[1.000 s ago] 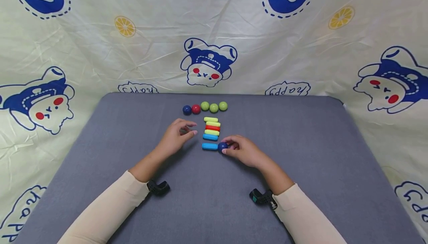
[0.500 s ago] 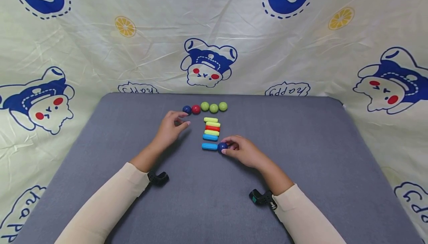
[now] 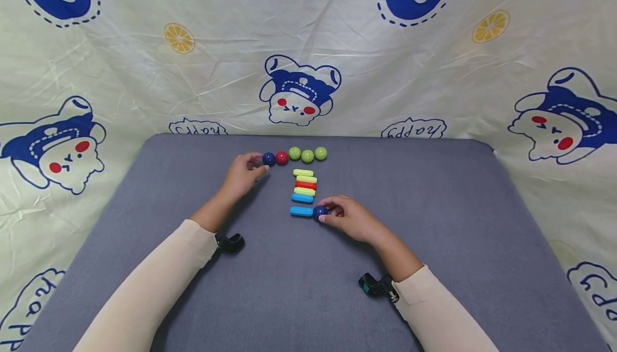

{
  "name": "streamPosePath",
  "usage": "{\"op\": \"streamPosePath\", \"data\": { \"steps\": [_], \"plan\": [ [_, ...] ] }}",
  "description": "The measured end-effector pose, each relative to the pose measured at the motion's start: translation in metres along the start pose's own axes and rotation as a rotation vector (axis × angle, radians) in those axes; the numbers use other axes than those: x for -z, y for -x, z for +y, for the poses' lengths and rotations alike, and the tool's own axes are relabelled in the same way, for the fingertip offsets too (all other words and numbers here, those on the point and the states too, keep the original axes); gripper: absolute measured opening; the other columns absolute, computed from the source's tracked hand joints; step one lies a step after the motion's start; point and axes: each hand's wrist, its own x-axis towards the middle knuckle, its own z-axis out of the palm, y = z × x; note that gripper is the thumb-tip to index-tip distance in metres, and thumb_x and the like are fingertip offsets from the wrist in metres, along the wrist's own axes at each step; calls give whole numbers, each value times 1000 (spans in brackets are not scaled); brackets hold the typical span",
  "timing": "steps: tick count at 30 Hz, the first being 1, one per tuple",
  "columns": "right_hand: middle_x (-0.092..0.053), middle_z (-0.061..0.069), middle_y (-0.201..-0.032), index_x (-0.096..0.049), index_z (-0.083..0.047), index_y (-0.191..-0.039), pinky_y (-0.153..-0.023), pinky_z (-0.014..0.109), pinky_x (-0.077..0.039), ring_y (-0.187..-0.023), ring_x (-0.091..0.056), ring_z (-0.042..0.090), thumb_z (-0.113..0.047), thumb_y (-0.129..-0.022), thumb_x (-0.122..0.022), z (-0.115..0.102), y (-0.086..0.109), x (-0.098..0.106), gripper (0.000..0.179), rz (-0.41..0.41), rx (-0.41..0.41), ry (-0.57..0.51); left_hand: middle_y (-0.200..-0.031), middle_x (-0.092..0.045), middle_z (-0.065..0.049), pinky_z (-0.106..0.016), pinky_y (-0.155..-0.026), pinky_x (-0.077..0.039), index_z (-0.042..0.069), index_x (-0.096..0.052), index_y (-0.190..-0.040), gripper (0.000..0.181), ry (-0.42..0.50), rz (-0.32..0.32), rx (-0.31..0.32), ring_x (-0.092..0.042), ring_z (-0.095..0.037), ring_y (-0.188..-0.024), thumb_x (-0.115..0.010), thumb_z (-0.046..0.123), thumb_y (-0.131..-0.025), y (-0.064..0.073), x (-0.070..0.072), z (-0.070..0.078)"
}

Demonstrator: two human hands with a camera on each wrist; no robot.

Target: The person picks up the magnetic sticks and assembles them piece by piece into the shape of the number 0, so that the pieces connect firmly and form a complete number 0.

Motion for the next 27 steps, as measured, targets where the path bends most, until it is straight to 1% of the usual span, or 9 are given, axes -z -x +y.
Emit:
{"op": "streamPosePath", "data": {
  "steps": [5,9,12,17,23,27],
  "plan": [
    [-62,9,-110,-65,-10,-129,-79,30,-49,-92,-58,17,-27,-97,-70,0,0,-1,37,3,3,9,-118,-60,-20,-38,-88,-52,0,-62,-131,45,-41,-9,23,-63,-29,-98,-74,17,-92,-9,-2,-4],
    [-62,9,-108,-65,-11,-129,-79,31,-48,-91,-57,17,-27,-97,-70,-1,0,0,37,5,-5,14,-121,-61,-20,-40,-90,-52,0,-61,-133,46,-30,-22,23,-62,-30,-100,-74,17,-92,-14,-3,-3],
    [-62,9,-108,-65,-11,-129,-79,31,-48,-91,-57,17,-26,-97,-70,-1,0,0,36,5,-9,11,-125,-63,-19,-41,-91,-52,2,-60,-136,49,-35,-40,20,-62,-30,-103,-74,18,-92,-17,-3,-3],
    [-62,9,-109,-65,-10,-129,-79,32,-48,-92,-57,17,-27,-97,-70,-1,0,0,36,4,-11,5,-126,-64,-17,-41,-91,-52,8,-59,-141,51,-80,-70,13,-62,-29,-104,-73,23,-94,-21,-5,-4],
    [-62,9,-108,-65,-10,-129,-76,30,-48,-91,-57,17,-27,-97,-70,-1,0,1,36,1,-10,7,-126,-65,-18,-43,-95,-51,8,-64,-135,42,-91,-78,13,-62,-31,-110,-72,20,-95,-22,-4,-1],
    [-62,9,-108,-65,-10,-129,-75,30,-48,-91,-57,17,-27,-97,-70,-1,0,1,36,0,-8,3,-126,-66,-18,-44,-97,-50,8,-66,-131,39,-90,-79,22,-62,-32,-112,-72,20,-94,-21,-3,2]
  ]
}}
